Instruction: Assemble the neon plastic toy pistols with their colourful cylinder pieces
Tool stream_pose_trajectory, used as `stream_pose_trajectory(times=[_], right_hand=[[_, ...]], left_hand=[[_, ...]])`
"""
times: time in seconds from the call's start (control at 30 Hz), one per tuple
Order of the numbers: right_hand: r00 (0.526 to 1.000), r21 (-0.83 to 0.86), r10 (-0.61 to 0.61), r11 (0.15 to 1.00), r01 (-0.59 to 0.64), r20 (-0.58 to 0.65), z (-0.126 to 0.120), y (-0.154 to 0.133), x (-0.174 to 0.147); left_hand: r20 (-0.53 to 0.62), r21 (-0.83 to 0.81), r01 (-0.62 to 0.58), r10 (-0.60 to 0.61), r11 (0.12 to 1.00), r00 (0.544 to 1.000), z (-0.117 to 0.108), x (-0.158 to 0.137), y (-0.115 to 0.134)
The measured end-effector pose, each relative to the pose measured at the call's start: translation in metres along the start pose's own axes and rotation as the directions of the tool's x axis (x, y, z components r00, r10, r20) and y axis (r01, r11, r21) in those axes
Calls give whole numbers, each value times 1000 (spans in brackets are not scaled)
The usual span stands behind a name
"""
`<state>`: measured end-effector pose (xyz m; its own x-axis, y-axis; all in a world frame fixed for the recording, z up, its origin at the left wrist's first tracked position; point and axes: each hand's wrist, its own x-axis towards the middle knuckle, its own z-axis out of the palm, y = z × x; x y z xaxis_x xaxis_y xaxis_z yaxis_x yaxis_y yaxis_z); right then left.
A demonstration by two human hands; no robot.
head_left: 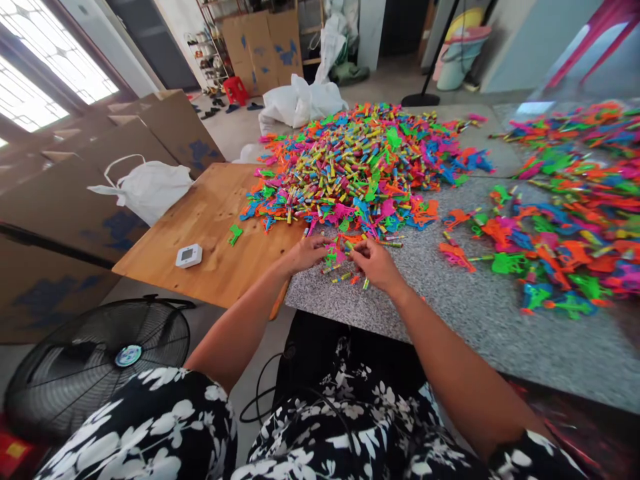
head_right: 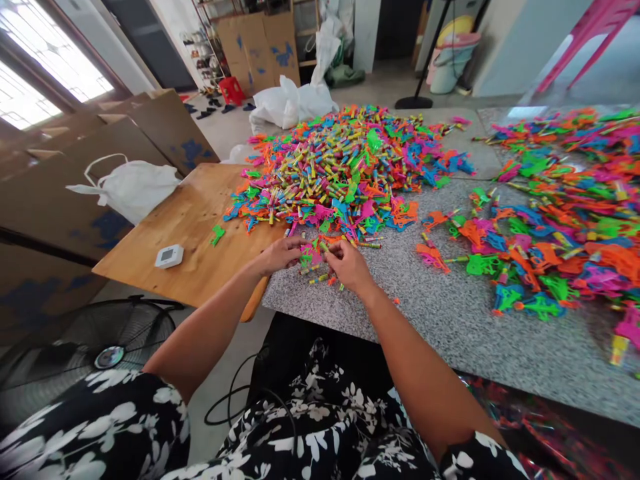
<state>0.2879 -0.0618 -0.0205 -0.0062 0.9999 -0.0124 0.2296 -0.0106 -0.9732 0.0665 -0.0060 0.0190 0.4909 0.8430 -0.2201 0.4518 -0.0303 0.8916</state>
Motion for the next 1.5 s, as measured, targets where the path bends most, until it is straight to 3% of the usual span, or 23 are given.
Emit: stream_pose_trajectory(times=[0.13, 0.43, 0.67, 0.77, 0.9, 1.03, 1.13, 1.2, 1.27, 1.33, 1.4, 1.43, 1.47, 1.5], right_hand=[[991, 212, -28, 977, 0, 130, -2, -12, -3], [984, 290, -24, 957, -29, 177, -10, -16, -10], [979, 369, 5, 926, -81, 203, -12, -15, -12], [982, 295, -21, 955, -37, 190, -16, -18, -14], [984, 58, -32, 998, 23, 177, -23, -25, -16], [970, -80, -28, 996, 49, 243, -29, -27, -23], [939, -70, 57, 997, -35, 339, -37, -20, -32], [918, -50, 154, 988, -145, 365, -50, -11, -35], [949, 50, 221, 970, -238, 224, -69, 0, -34], [962, 271, 243, 941, -203, -122, -91, 10, -28], [849, 441, 256, 897, -31, -462, -104, 17, -22], [793, 456, 253, 889, 35, -554, -106, 20, -19], [776, 426, 232, 903, 53, -586, -103, 21, -17], [805, 348, 190, 937, 22, -562, -96, 21, -15]], left_hand=[[55, 49, -109, 107, 993, 993, -4, -3, 9], [204, 89, -221, 199, 971, 958, -8, -7, 17], [221, 113, -250, 221, 962, 950, -8, -6, 19], [217, 142, -259, 225, 956, 950, -10, -5, 20], [193, 195, -231, 193, 953, 962, -8, -5, 17], [221, 138, -170, 137, 976, 966, 1, -6, 11], [338, 66, -80, 53, 995, 940, 7, -3, 9], [351, 132, -31, -17, 991, 936, 7, 3, 8], [192, 300, -21, -39, 954, 981, 5, 11, 7], [-27, 486, -4, 20, 874, 999, 5, 20, 5], [-133, 628, 37, 61, 777, 989, 8, 28, 2], [-142, 677, 56, 56, 734, 988, 12, 31, 1], [-141, 714, 73, 41, 696, 989, 15, 34, 1], [-144, 740, 94, 21, 666, 989, 20, 37, 0]])
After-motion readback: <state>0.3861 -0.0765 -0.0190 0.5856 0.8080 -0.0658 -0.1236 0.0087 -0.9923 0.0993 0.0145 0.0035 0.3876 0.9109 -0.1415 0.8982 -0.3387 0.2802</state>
